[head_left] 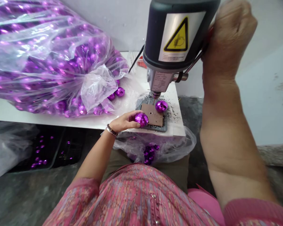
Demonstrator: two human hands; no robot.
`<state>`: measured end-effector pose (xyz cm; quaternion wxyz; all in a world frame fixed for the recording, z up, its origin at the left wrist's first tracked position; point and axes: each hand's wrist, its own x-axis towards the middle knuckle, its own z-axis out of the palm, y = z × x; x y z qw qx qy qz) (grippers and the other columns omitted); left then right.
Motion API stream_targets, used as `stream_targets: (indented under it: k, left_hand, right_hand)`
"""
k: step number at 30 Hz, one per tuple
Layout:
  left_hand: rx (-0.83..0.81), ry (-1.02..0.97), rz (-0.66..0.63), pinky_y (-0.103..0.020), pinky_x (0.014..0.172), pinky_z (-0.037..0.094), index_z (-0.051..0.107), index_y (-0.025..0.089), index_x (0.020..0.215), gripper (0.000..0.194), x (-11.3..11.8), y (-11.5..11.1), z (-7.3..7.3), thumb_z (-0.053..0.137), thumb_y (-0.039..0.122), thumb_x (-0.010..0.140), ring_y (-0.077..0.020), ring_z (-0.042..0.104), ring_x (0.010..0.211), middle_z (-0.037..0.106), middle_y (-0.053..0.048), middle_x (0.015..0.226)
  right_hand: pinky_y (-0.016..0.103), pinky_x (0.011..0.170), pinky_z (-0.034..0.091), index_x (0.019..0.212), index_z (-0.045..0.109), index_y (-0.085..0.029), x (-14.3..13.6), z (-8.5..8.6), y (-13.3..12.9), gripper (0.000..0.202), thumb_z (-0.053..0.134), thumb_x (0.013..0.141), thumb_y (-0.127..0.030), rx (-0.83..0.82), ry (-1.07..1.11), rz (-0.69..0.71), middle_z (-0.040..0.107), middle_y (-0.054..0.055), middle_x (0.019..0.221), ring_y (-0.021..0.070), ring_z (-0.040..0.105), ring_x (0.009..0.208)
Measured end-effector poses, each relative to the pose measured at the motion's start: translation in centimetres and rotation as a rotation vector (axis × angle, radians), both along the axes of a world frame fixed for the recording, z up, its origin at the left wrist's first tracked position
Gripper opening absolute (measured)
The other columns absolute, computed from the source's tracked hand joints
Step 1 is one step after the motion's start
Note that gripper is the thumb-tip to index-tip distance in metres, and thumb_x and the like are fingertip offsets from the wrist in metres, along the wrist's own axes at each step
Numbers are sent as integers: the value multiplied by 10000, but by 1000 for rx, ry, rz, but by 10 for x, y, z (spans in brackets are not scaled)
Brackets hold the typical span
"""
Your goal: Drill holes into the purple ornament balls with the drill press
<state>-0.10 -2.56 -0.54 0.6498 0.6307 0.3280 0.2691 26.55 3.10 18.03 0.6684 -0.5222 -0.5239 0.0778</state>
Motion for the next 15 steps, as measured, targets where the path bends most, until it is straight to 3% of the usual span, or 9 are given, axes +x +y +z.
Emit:
stream_targets:
  k: [6,15]
  left_hand:
    - [-307,-352,200,-238,642,476,531,267,1410,781,14,-15,-13,847,378,705,-151,692,775,701,-31,986]
    - [-413,-403,326,-244,617,444,609,206,1095,520,22,-13,-15,850,466,715,-141,652,746,677,-34,866]
  right_hand:
    - [223,758,256,639,246,-175,-4,4,-2,349,377,961,-207,-29,1,-38,247,-64,638,-25,259,641]
    - [238,765,262,680,265,-187,-1,-3,6,345,343,983,-332,20,8,-12,266,-62,658,-6,276,652]
